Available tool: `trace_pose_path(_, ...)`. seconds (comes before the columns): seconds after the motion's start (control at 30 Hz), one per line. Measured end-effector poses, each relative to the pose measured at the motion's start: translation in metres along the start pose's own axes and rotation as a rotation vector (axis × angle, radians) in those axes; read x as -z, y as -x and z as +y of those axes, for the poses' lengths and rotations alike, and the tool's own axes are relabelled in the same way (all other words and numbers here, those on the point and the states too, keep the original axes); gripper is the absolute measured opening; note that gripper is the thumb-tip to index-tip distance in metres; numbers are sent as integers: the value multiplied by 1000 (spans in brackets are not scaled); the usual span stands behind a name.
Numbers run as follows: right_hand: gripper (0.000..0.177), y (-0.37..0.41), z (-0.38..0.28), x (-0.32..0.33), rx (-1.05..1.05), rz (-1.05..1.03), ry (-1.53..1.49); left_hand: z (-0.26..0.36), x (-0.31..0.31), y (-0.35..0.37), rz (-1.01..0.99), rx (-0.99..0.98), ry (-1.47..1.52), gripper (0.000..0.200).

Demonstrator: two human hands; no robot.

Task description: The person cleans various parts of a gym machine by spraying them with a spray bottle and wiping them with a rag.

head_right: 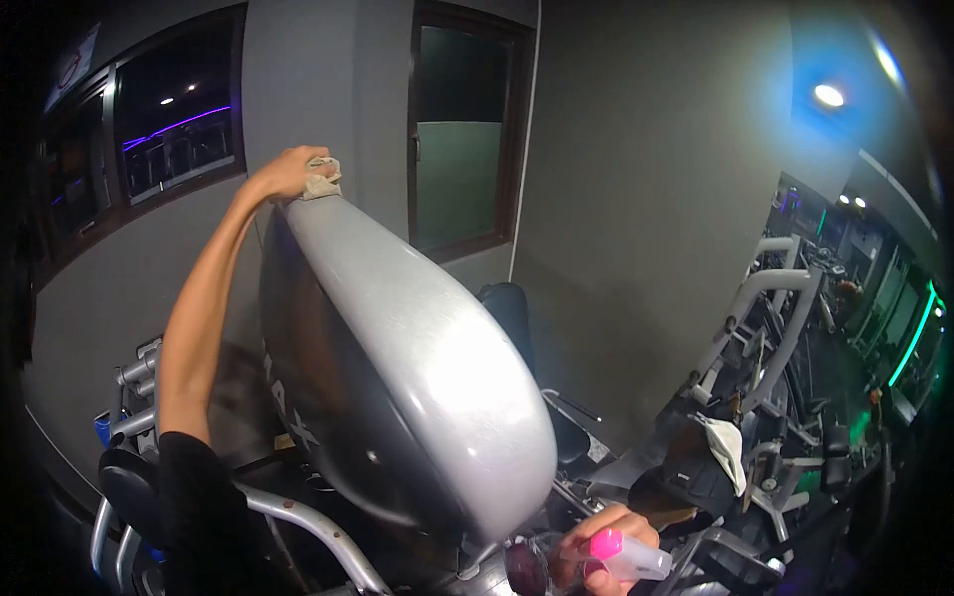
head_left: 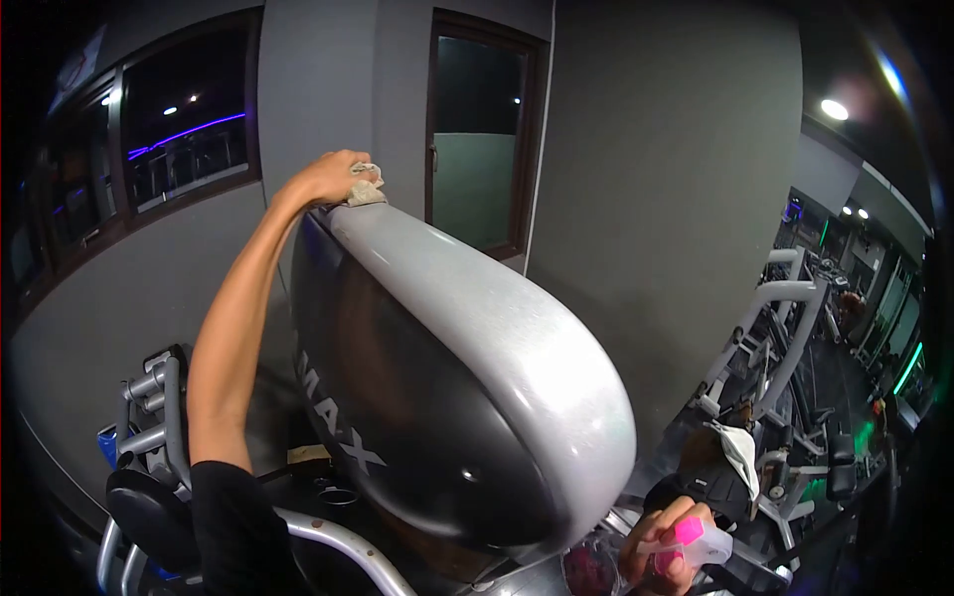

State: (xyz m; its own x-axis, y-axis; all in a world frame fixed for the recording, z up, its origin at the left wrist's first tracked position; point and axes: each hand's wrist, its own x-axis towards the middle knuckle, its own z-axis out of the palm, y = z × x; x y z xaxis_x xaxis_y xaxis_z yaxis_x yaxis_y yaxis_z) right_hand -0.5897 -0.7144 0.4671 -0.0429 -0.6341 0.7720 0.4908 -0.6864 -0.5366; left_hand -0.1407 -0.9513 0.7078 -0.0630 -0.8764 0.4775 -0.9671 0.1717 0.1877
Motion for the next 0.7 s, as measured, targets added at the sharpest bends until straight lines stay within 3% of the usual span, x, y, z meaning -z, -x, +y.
trace_pose_path(0.07,42,9,-14,2,-12,12,0,21,0,13,104,-39,-20,34)
trace_pose_path(0.23,43,7,-23,24,-49,95,50,80,15,55,31,-94,-12,36)
trace_pose_path(0.3,45,5,-28,29,-133,231,-50,110,21,72,-9,-100,16,34)
trace_pose_path(0.4,45,1,-30,40,-177,237,-56,135,23,88,-38,-94,22,32)
trace_pose_path(0.47,45,3,-30,56,-207,206,-86,137,21,91,60,-83,-12,32)
trace_pose_path(0.6,46,-3,-35,78,-239,147,3,179,36,112,-67,-75,-19,45)
trace_pose_path(0.7,48,-5,-35,99,-287,91,49,199,41,126,-53,-59,-64,44)
